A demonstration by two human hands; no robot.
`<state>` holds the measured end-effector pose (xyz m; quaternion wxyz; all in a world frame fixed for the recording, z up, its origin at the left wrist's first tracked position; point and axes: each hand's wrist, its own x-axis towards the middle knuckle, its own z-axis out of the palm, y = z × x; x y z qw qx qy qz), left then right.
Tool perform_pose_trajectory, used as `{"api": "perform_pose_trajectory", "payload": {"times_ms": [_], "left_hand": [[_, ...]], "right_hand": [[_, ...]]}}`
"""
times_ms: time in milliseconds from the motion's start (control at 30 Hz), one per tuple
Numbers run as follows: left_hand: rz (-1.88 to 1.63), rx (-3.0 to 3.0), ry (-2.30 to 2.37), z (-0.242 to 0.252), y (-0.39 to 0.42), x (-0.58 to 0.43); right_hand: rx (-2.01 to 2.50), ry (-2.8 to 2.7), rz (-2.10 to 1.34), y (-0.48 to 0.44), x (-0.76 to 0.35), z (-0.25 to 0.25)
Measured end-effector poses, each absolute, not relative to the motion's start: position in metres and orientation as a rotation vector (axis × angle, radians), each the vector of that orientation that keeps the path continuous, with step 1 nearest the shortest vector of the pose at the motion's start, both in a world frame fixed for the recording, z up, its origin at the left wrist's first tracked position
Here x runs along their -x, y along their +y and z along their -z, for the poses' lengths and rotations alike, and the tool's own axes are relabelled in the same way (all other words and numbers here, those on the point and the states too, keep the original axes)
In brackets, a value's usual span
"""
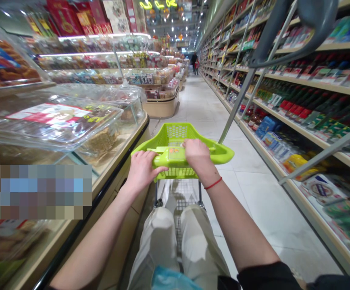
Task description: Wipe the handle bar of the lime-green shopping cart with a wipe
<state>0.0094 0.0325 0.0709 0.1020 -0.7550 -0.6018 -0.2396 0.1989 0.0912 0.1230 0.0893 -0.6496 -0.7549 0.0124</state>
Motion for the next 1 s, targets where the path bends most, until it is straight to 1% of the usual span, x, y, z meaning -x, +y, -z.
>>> {"api": "perform_pose_trajectory", "payload": {"times_ms": [133, 267, 433, 567, 667, 833, 1000], "left_hand": [[0.720, 2.232, -1.771, -0.070, 0.033, -0.009], [0.717, 2.233, -1.767, -0.069, 0.033, -0.009], [0.695, 2.212, -1.765, -0.067, 0.034, -0.010], [0.690, 2.212, -1.763, -0.068, 0.033, -0.008], [0.695, 2.224, -1.759, -0.069, 0.032, -0.007], [0.714, 2.243, -1.767, -0.070, 0.032, -0.008], [0.718, 2.239, -1.781, -0.070, 0.032, -0.009]], "right_hand": [[1.920, -2.109, 0.081, 0.081, -0.212, -0.106], [1.654, -2.026, 0.240, 0.062, -0.191, -0.088], [1.365, -2.092, 0.225, 0.038, -0.149, -0.071], [1.128, -2.113, 0.259, 0.035, -0.152, -0.057], [1.126, -2.028, 0.273, 0.038, -0.180, -0.049], [1.253, -1.794, 0.268, 0.045, -0.234, -0.042], [1.308, -1.671, 0.293, 0.042, -0.231, -0.038]]}}
